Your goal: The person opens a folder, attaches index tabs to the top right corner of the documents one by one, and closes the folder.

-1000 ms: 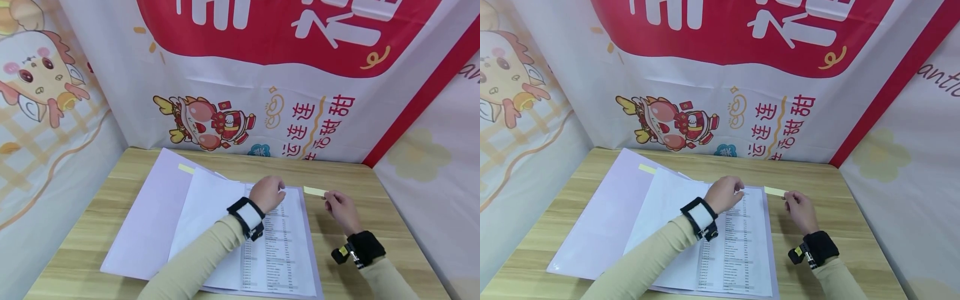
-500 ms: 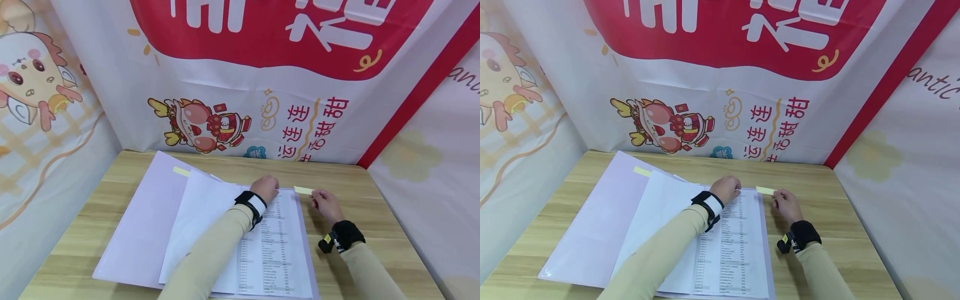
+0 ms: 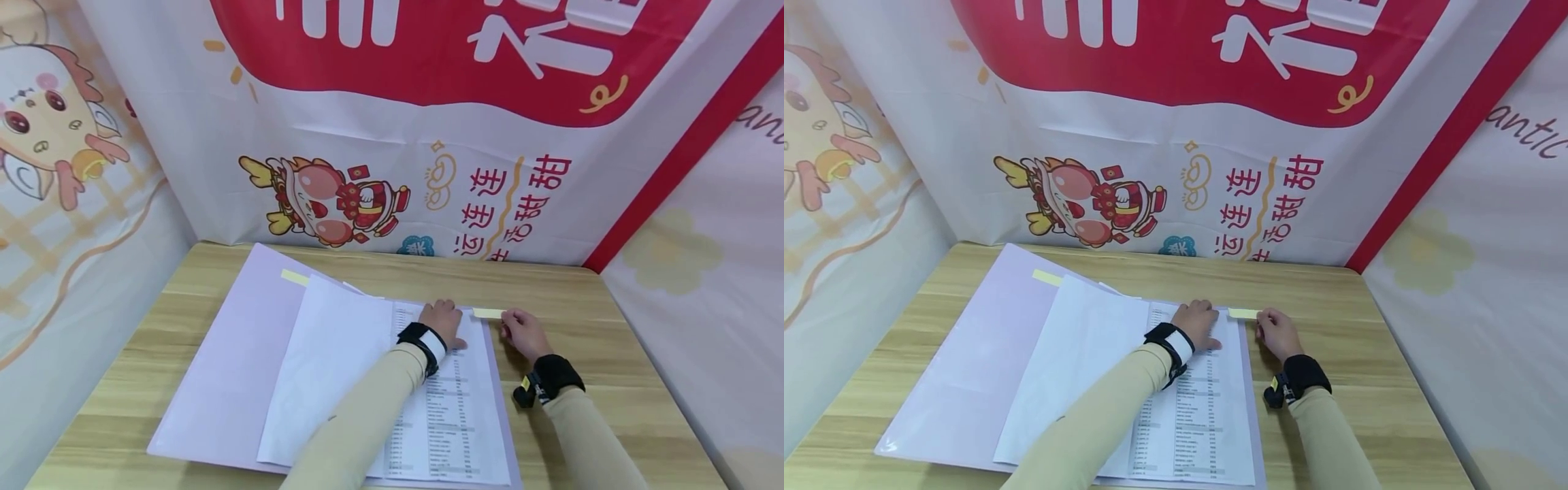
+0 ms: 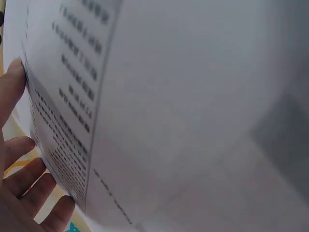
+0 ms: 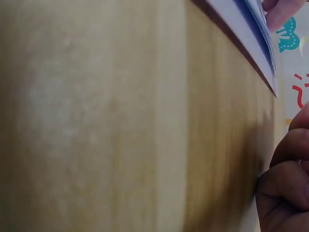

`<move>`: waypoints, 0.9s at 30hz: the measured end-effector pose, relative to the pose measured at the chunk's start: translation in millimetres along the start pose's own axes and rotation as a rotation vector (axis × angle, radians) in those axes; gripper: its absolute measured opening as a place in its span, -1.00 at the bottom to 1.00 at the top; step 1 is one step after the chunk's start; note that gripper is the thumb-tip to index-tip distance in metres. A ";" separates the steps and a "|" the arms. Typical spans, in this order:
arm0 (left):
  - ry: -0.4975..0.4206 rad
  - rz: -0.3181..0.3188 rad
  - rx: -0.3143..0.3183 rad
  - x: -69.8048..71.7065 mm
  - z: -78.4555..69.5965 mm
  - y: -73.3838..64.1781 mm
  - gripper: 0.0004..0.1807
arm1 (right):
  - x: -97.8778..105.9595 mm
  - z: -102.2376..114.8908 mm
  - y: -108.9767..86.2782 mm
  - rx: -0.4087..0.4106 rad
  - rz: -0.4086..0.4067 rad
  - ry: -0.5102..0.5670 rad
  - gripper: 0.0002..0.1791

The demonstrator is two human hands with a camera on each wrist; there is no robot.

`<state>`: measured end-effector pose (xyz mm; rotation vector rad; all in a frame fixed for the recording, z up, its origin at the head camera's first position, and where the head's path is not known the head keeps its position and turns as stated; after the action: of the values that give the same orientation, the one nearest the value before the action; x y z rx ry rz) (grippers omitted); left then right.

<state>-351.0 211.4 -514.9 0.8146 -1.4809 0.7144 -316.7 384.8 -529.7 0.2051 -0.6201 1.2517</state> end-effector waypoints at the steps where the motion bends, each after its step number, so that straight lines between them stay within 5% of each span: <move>1: 0.009 -0.004 -0.003 -1.0 -1.0 -0.6 -0.30 | 0.1 -0.2 0.5 0.009 -0.011 -0.010 -0.66; 6: 0.023 -0.003 -0.017 -2.2 -4.5 -2.2 -0.32 | -1.0 2.1 0.9 0.055 -0.055 -0.078 -0.67; 14: -0.047 0.072 -0.060 -1.3 -13.6 0.8 -0.07 | -0.2 4.6 2.2 0.080 -0.096 -0.125 -0.70; 27: -0.044 0.160 -0.110 1.8 -20.2 -4.1 -0.18 | -2.0 3.7 7.8 0.083 -0.077 -0.134 -0.68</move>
<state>-336.3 225.6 -511.8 0.6368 -1.6235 0.7309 -325.5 383.9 -529.2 0.3817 -0.6697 1.1969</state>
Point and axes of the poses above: each hand's wrist, its own y-axis towards the middle knuckle, its own x-axis out of the back of the hand, z = x × y, the point moved 9 cm from there along y, towards the middle knuckle, and after that the axes turned 4 degrees about -z, right-handed, at the moved point
